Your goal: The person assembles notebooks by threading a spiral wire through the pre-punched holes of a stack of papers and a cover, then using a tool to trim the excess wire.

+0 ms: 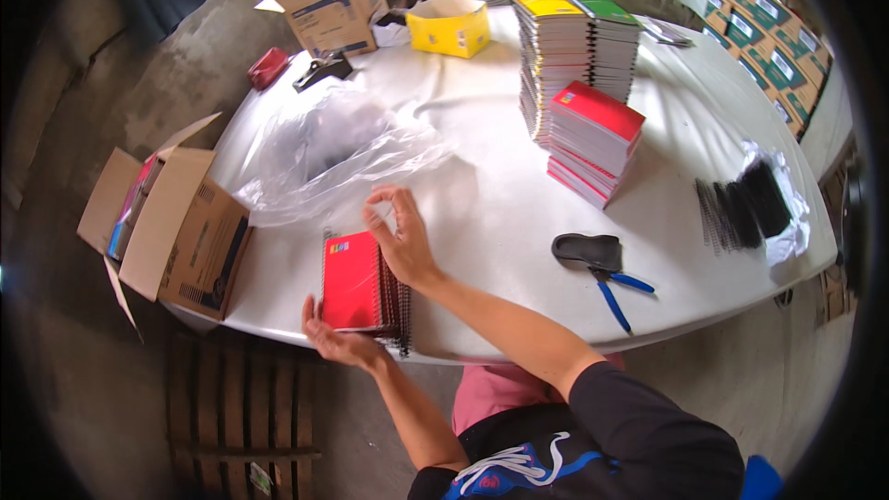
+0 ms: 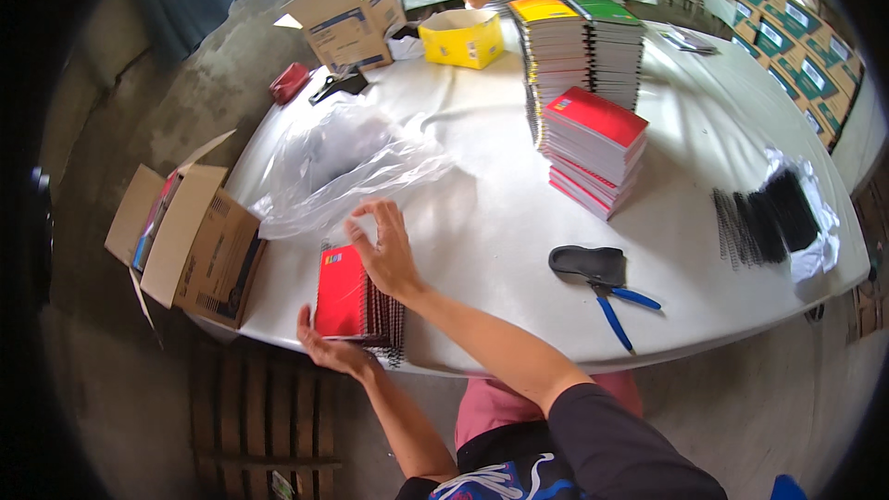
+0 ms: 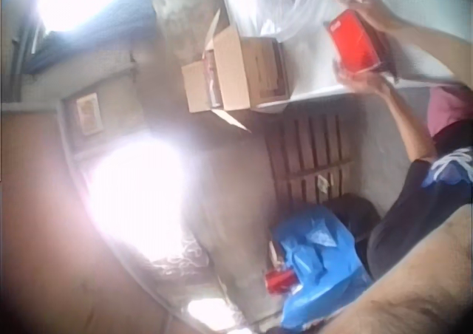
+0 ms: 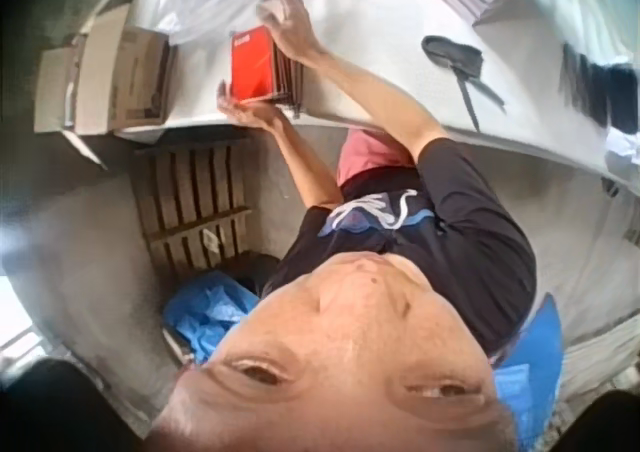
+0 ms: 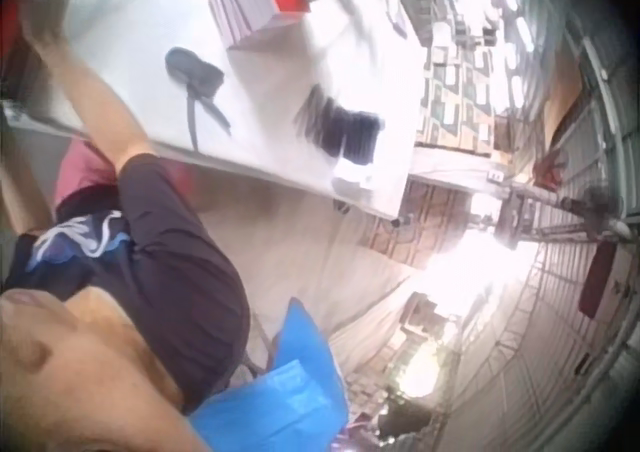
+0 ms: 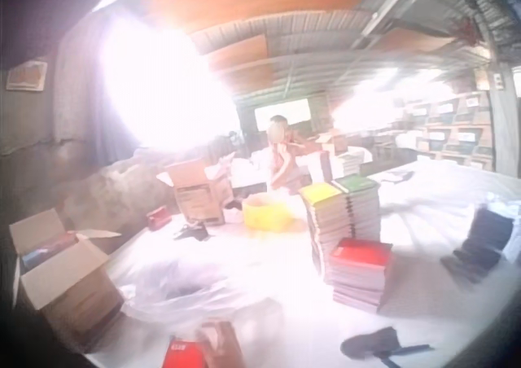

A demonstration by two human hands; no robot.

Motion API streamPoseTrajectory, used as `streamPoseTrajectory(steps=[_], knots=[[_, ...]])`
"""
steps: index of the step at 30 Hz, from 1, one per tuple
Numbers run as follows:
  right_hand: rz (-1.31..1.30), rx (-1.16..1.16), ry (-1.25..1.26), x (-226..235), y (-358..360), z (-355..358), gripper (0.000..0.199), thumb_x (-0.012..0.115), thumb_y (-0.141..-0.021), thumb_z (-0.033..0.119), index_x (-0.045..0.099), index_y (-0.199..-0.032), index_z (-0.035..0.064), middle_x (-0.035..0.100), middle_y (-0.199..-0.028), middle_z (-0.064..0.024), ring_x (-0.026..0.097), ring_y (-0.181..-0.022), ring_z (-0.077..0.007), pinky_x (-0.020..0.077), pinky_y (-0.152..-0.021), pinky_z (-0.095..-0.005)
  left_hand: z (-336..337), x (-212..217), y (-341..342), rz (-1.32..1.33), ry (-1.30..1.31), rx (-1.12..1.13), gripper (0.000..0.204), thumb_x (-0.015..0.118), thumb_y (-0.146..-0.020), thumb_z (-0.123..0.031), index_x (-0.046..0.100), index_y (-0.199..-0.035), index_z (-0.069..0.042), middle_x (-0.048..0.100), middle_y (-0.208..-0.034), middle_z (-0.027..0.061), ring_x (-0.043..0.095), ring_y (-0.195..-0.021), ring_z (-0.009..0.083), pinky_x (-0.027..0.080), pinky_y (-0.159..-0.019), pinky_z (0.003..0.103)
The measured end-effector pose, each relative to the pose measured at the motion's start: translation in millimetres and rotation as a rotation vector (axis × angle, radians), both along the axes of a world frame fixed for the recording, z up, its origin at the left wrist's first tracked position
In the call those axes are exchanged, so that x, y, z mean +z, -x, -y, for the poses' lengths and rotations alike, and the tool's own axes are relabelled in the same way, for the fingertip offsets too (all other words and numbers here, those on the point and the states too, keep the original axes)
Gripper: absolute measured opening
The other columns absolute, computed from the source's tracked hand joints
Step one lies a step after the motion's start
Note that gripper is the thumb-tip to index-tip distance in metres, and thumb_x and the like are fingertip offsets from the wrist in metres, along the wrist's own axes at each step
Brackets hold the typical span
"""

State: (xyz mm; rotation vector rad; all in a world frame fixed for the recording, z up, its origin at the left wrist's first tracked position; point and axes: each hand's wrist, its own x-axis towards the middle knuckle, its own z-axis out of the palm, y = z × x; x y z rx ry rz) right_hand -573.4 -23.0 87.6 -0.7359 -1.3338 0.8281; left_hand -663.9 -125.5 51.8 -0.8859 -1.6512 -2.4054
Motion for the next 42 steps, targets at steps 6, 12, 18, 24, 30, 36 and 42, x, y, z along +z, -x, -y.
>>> streamPoseTrajectory(steps=[6,12,18,24,30,36,42], knots=[[0.739,-0.757,-0.415,78,-249,-45,0.056,0.066,-0.076,0.033,0.049,-0.125,0.0121,0.050,-0.122,-0.0098,0.046,-0.116,-0.0253,0.0354,-0.095,-0.0503,41,27,10,-0.148,-0.021,0.271,0.040,0.034,-0.100,-0.028,0.053,-0.111,0.006,0.053,-0.113,0.0131,0.052,-0.105,0.0219,0.041,-0.090,0.033],[0.847,-0.540,0.438,63,-422,-68,0.052,0.079,-0.064,0.046,0.066,-0.091,0.0036,0.068,-0.086,-0.0137,0.064,-0.081,-0.0297,0.0490,-0.075,-0.0378,38,61,-42,-0.410,-0.205,0.189,0.028,0.044,-0.092,-0.016,0.054,-0.106,0.006,0.050,-0.106,0.0141,0.051,-0.105,0.0258,0.042,-0.092,0.038],[0.899,-0.728,0.212,84,-396,-56,0.033,0.079,-0.070,0.029,0.063,-0.083,0.0043,0.067,-0.076,-0.0114,0.064,-0.069,-0.0218,0.0483,-0.064,-0.0317,30,67,-98,-0.609,-0.182,-0.221,0.019,0.058,-0.085,-0.013,0.054,-0.096,0.002,0.050,-0.099,0.0155,0.050,-0.100,0.0302,0.041,-0.090,0.041],[0.391,-0.338,-0.109,62,-307,61,0.019,0.077,-0.073,0.007,0.058,-0.077,0.0059,0.059,-0.065,-0.0018,0.054,-0.061,-0.0054,0.0443,-0.053,-0.0232,44,79,-165,-0.925,0.043,-0.491,0.034,0.061,-0.083,-0.014,0.053,-0.111,0.003,0.051,-0.114,0.0198,0.047,-0.112,0.0353,0.033,-0.099,0.047],[0.886,-0.084,-0.052,-39,-275,140,0.049,0.072,-0.069,0.003,0.056,-0.115,0.0084,0.061,-0.111,-0.0135,0.059,-0.104,-0.0294,0.0473,-0.088,-0.0368,32,-3,-190,-1.283,0.668,-0.540,0.024,0.065,-0.080,-0.023,0.061,-0.103,-0.019,0.057,-0.105,-0.0025,0.043,-0.122,0.0240,-0.004,-0.101,0.067],[0.985,-0.928,0.373,-33,-459,93,0.061,0.073,-0.074,0.029,0.050,-0.126,0.0064,0.053,-0.122,-0.0173,0.050,-0.115,-0.0338,0.0402,-0.096,-0.0483,28,9,-199,-1.252,0.694,-0.630,0.024,0.069,-0.075,-0.036,0.062,-0.091,-0.019,0.054,-0.100,0.0012,0.043,-0.119,0.0276,0.000,-0.098,0.071],[1.474,-1.153,0.665,-70,-541,52,0.022,0.057,-0.084,0.018,0.061,-0.100,0.0032,0.060,-0.108,-0.0167,0.063,-0.092,-0.0307,0.0523,-0.073,-0.0442,15,-11,-215,-1.119,0.523,-0.428,0.049,0.075,-0.059,-0.053,0.058,-0.075,-0.010,0.053,-0.098,0.0080,0.046,-0.106,0.0325,0.021,-0.098,0.059]])
